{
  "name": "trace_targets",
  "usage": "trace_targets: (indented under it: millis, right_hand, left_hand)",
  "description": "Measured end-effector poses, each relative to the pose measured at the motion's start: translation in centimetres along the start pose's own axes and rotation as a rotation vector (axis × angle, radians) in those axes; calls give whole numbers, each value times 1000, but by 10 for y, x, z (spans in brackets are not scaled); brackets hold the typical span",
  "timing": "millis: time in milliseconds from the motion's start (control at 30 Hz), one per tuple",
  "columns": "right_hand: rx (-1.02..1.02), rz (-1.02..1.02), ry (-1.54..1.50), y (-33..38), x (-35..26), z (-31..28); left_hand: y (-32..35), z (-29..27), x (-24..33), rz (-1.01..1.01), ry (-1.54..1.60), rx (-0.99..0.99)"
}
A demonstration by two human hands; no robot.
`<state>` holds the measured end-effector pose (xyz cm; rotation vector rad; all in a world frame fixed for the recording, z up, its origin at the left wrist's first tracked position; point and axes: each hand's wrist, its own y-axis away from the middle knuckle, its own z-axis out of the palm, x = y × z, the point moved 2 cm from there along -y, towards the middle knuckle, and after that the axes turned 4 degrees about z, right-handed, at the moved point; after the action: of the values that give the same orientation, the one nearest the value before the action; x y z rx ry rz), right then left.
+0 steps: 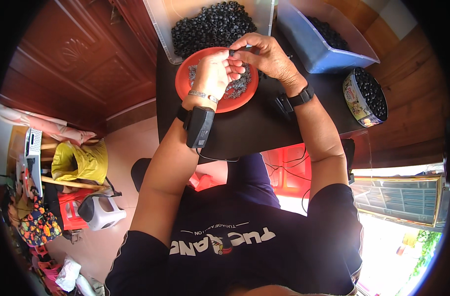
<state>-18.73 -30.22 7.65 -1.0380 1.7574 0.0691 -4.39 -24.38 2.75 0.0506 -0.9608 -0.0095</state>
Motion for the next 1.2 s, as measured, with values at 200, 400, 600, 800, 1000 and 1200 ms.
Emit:
trace_targets:
  millis: [200,400,600,800,1000,1200]
  right_hand:
    - [44,-115,253,1,-3,3]
    - [-19,48,-45,0,6,2]
    - [-144,47,-234,-1,8,-4]
    - [-142,-20,-332,-2,10,-8]
    - [-67,43,-322,-2,8,-4]
    - [-26,1,-231,-1,3,-3]
  left_hand:
    - [0,4,-1,-10,64,101]
    - [0,3,0,12,32,67]
    - [0,1,1,-37,47,-34]
    - [-1,3,3,-21,107,-276]
    - [-2,5,4,91,115,-178]
    - [0,4,8,97,-19,-137]
